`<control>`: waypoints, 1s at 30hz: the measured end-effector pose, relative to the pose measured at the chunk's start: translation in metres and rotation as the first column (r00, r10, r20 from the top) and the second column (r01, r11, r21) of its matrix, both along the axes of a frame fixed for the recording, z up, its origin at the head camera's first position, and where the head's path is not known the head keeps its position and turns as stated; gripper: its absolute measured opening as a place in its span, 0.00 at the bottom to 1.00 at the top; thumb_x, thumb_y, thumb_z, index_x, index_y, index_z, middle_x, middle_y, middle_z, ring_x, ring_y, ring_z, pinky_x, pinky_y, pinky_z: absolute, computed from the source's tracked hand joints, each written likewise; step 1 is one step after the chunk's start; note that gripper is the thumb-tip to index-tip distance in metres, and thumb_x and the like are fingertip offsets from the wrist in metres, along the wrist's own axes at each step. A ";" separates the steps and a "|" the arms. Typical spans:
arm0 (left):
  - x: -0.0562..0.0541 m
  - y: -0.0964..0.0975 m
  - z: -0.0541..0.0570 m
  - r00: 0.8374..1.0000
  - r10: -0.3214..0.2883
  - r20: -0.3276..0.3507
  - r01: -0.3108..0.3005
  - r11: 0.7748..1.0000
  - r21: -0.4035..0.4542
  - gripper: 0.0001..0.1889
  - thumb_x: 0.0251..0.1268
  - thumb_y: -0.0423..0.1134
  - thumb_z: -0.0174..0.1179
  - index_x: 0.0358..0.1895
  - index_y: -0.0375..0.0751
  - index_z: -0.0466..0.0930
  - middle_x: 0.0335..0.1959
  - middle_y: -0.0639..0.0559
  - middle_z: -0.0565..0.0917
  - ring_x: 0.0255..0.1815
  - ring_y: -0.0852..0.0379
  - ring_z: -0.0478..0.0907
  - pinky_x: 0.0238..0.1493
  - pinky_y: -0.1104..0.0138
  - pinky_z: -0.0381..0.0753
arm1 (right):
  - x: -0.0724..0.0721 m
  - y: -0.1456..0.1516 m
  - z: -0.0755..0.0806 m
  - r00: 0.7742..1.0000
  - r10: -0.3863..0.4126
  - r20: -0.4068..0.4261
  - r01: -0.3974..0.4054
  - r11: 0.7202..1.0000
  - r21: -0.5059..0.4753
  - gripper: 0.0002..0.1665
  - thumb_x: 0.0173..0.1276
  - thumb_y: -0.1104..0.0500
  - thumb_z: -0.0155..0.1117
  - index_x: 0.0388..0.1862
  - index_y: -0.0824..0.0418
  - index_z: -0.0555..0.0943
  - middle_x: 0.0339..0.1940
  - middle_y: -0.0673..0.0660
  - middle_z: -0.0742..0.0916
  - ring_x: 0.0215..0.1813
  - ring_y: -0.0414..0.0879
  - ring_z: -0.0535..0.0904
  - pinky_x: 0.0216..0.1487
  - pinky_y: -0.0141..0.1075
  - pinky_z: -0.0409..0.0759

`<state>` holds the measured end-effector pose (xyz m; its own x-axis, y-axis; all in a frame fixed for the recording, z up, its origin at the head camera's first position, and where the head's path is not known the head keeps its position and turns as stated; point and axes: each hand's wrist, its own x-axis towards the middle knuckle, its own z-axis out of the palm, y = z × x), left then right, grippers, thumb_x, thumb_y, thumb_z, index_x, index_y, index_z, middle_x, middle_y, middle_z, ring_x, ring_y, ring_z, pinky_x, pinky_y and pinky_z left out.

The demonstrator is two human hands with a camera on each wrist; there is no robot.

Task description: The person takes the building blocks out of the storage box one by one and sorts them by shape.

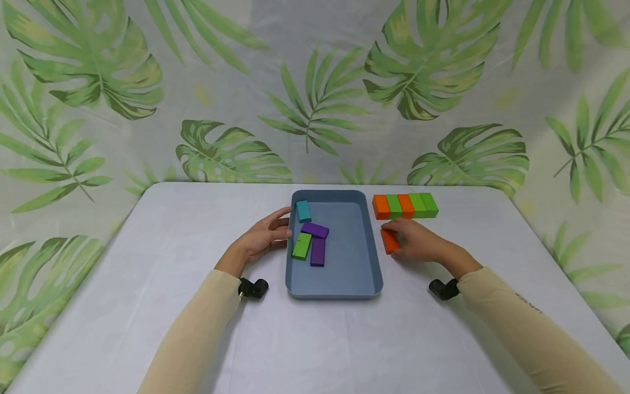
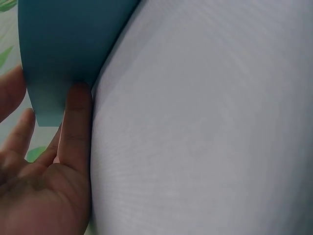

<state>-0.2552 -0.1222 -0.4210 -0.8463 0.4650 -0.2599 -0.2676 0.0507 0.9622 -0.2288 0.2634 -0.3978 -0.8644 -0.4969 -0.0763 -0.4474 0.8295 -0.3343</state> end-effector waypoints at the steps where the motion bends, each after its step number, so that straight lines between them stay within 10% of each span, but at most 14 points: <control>1: 0.000 0.000 0.000 1.000 0.001 0.001 -0.001 1.000 0.001 0.39 0.72 0.28 0.54 0.80 0.57 0.50 0.79 0.43 0.57 0.77 0.43 0.62 0.76 0.48 0.64 | 0.000 0.000 0.000 1.000 0.000 0.000 0.000 1.000 0.001 0.35 0.58 0.64 0.71 0.65 0.70 0.74 0.62 0.68 0.80 0.64 0.64 0.74 0.68 0.60 0.71; 15: -0.001 0.001 0.000 1.000 -0.005 0.000 0.005 1.000 0.001 0.39 0.72 0.28 0.54 0.80 0.57 0.49 0.80 0.43 0.56 0.78 0.43 0.61 0.76 0.48 0.63 | 0.002 0.000 0.017 0.992 -0.020 0.122 0.025 0.999 -0.038 0.47 0.60 0.57 0.74 0.74 0.69 0.63 0.70 0.68 0.74 0.66 0.64 0.74 0.68 0.59 0.72; 30: 0.000 0.000 -0.001 1.000 0.005 0.001 -0.005 1.000 -0.006 0.39 0.73 0.28 0.53 0.80 0.56 0.49 0.80 0.43 0.57 0.77 0.43 0.62 0.76 0.48 0.63 | 0.004 -0.005 0.045 0.997 0.026 0.068 -0.022 0.998 -0.057 0.29 0.68 0.60 0.64 0.67 0.67 0.74 0.66 0.67 0.79 0.66 0.64 0.74 0.66 0.59 0.74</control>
